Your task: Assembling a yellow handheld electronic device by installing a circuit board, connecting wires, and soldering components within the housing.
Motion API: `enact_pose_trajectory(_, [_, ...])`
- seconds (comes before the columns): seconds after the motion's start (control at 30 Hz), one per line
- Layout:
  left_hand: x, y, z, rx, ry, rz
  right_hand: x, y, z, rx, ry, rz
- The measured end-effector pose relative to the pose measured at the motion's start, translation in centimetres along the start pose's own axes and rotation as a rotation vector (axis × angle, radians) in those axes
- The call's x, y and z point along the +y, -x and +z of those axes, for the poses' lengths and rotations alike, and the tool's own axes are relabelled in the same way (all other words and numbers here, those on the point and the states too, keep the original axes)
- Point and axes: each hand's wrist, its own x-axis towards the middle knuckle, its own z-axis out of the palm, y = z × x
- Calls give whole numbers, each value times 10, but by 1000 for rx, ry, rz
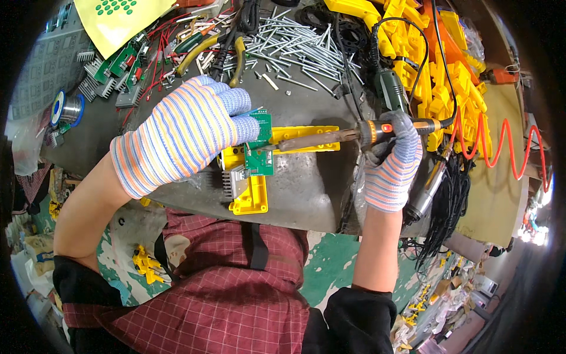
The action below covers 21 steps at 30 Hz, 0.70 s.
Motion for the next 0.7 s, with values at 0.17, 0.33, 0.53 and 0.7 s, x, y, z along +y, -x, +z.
enact_pose_trajectory(0.17, [2,0,-2,-29,6,-13,3,-13,-19,7,-3,105])
enact_pose_trajectory(0.33, [3,0,-1,-32,-8,-8,10,-10,-14,19,8,146])
enact_pose_trajectory(0.53, [2,0,0,-25,-23,-4,12,-11,-12,6,19,142])
enact_pose_trajectory(0.7, [2,0,-1,-10,-51,-4,11,-10,-13,-5,18,98])
